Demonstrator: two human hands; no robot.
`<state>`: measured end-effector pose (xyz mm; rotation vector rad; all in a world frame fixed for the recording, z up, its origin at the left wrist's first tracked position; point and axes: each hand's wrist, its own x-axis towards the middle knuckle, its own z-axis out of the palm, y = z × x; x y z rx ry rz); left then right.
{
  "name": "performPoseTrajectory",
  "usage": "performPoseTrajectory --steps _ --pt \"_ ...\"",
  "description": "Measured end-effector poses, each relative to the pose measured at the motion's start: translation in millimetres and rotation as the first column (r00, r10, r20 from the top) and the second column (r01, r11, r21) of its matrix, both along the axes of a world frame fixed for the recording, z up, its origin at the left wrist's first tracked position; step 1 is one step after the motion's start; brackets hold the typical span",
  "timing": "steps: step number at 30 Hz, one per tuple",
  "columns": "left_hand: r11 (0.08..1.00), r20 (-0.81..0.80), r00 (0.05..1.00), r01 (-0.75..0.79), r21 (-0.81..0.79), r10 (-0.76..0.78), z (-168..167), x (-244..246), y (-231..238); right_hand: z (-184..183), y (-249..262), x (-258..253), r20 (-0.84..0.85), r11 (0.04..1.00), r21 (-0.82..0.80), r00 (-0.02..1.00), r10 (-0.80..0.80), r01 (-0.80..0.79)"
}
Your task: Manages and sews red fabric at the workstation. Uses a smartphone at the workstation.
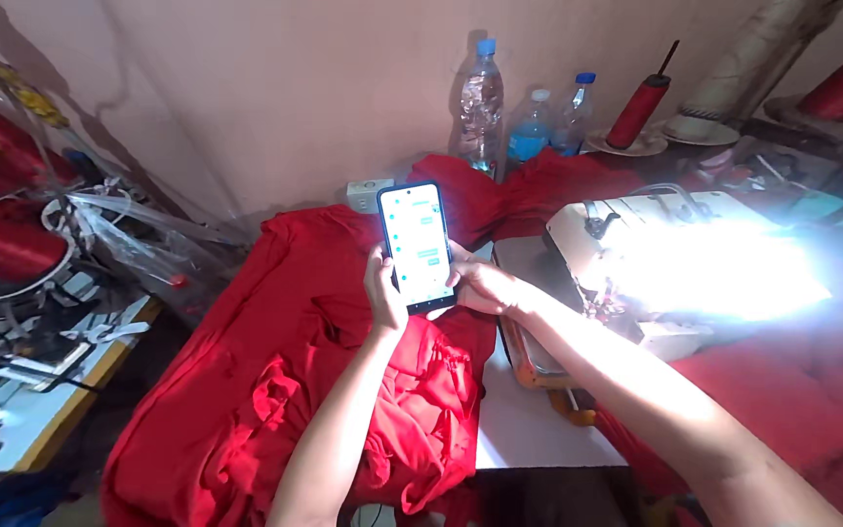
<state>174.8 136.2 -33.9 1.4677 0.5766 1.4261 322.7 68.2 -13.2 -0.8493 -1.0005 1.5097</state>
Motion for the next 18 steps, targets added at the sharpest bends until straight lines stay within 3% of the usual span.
performPoseTrajectory --steps 18 --pt "0.999 0.017 0.999 0.028 0.017 -0.028 0.2 -1.5 0.2 -1.2 -0.6 -0.5 0.039 0.999 0.047 0.999 -0.02 0.018"
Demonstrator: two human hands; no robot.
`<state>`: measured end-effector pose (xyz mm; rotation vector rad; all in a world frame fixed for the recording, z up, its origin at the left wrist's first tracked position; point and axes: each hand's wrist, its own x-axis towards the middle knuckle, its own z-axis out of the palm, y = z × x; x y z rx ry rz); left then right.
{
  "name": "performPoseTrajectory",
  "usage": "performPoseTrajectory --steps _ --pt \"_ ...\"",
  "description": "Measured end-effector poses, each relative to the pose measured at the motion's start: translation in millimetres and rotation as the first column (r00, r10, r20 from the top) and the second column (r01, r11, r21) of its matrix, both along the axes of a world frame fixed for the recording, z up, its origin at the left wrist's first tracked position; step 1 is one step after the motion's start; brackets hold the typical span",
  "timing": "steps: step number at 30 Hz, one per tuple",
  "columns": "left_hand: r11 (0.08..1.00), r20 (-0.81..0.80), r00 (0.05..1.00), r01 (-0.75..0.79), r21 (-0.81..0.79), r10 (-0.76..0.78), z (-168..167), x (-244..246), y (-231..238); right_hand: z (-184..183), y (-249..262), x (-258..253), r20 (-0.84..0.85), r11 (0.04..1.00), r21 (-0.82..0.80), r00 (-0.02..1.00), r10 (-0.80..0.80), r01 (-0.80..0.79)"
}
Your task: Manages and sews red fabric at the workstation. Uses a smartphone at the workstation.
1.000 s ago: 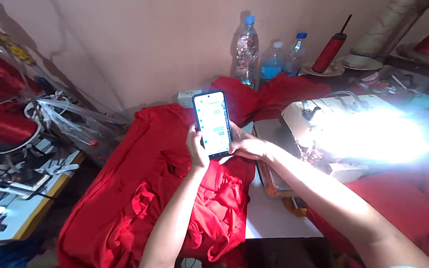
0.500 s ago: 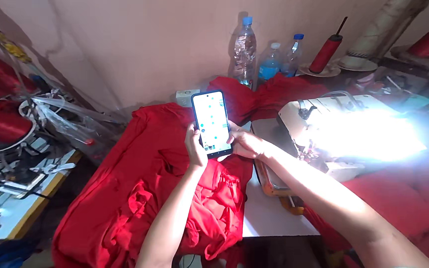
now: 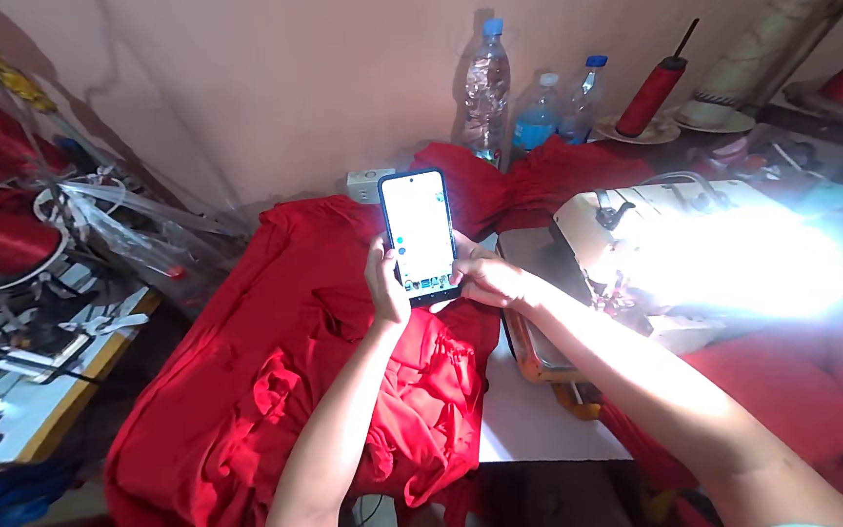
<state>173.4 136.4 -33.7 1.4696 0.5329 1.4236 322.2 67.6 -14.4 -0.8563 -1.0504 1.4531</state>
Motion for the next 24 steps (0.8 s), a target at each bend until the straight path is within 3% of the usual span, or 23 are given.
performPoseTrajectory --steps 24 --pt "0.997 0.009 1.0 -0.012 0.083 0.011 0.3 -0.4 0.0 0.8 -2.4 -3.3 0.003 0.999 0.035 0.999 -0.04 0.04"
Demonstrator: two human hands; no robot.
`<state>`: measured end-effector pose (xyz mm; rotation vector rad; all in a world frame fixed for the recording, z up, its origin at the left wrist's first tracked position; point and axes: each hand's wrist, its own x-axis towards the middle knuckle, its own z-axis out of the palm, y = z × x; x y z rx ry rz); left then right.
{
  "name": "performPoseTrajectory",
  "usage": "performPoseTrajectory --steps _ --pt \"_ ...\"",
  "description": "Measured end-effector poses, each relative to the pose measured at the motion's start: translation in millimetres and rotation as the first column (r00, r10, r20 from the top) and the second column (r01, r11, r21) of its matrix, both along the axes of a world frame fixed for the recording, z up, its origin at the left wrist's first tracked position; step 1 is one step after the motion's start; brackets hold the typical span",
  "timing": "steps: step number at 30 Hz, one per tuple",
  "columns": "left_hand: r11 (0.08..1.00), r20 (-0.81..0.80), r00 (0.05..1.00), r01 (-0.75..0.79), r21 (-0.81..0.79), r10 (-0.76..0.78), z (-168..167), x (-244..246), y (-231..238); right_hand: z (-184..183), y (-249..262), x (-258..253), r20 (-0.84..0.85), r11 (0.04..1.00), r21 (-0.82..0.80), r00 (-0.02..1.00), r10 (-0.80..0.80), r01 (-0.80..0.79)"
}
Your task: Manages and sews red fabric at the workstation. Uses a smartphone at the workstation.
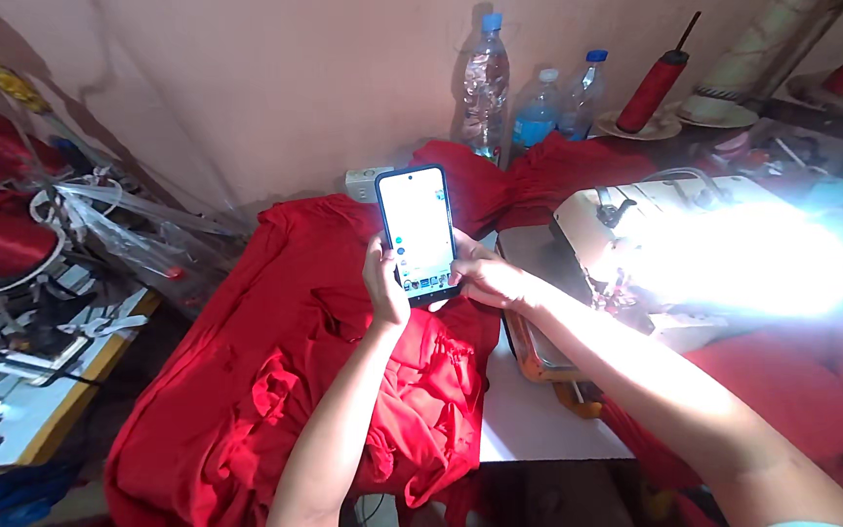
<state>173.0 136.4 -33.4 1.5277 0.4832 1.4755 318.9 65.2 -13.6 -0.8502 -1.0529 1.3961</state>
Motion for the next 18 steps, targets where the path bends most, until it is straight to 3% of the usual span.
performPoseTrajectory --steps 9,18 --pt "1.0 0.017 1.0 0.018 -0.008 -0.018 0.8 0.6 0.8 -1.3 0.1 0.3 -0.009 1.0 0.01 1.0 0.001 -0.001" --pt "0.996 -0.035 0.997 -0.061 0.068 0.064 5.5 -0.1 -1.9 -0.3 -1.1 -1.0 0.018 1.0 0.013 1.0 -0.016 0.016"
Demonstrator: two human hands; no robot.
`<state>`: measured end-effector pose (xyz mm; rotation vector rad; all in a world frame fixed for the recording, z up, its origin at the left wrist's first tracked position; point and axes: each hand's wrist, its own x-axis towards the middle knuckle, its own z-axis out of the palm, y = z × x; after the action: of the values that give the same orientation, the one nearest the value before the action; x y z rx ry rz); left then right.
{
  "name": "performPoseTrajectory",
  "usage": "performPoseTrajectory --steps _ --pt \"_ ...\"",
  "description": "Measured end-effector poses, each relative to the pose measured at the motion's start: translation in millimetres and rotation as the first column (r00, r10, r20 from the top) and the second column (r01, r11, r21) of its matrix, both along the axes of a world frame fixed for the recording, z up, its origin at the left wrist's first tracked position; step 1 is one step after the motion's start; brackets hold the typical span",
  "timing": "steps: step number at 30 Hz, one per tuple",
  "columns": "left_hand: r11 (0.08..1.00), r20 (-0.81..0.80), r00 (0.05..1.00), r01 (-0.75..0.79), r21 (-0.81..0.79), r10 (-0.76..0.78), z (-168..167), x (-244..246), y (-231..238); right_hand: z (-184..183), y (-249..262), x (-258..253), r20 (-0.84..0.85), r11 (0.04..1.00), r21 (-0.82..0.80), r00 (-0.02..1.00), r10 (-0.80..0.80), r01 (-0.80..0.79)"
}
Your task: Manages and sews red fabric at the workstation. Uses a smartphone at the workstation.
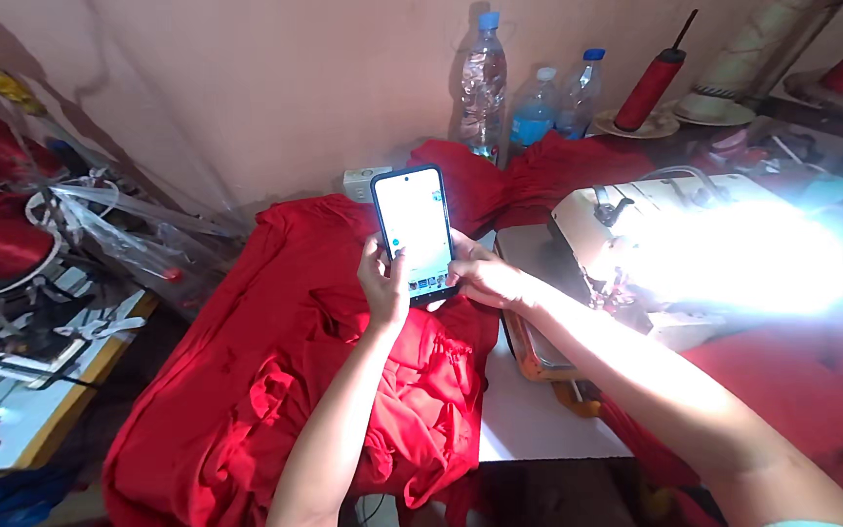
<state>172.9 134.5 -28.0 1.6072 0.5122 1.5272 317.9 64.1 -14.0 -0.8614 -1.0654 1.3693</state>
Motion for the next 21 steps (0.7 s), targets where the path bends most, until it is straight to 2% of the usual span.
performPoseTrajectory --steps 14,21 --pt "0.997 -0.009 0.997 -0.077 -0.014 0.077 -0.2 3.0 -0.6 -1.8 1.0 -0.4 0.002 1.0 0.003 1.0 0.003 -0.003" --pt "0.992 0.053 0.994 0.098 -0.083 -0.094 -3.7 -1.6 4.4 -0.3 0.4 0.4 -0.023 1.0 -0.002 1.0 -0.003 0.003"
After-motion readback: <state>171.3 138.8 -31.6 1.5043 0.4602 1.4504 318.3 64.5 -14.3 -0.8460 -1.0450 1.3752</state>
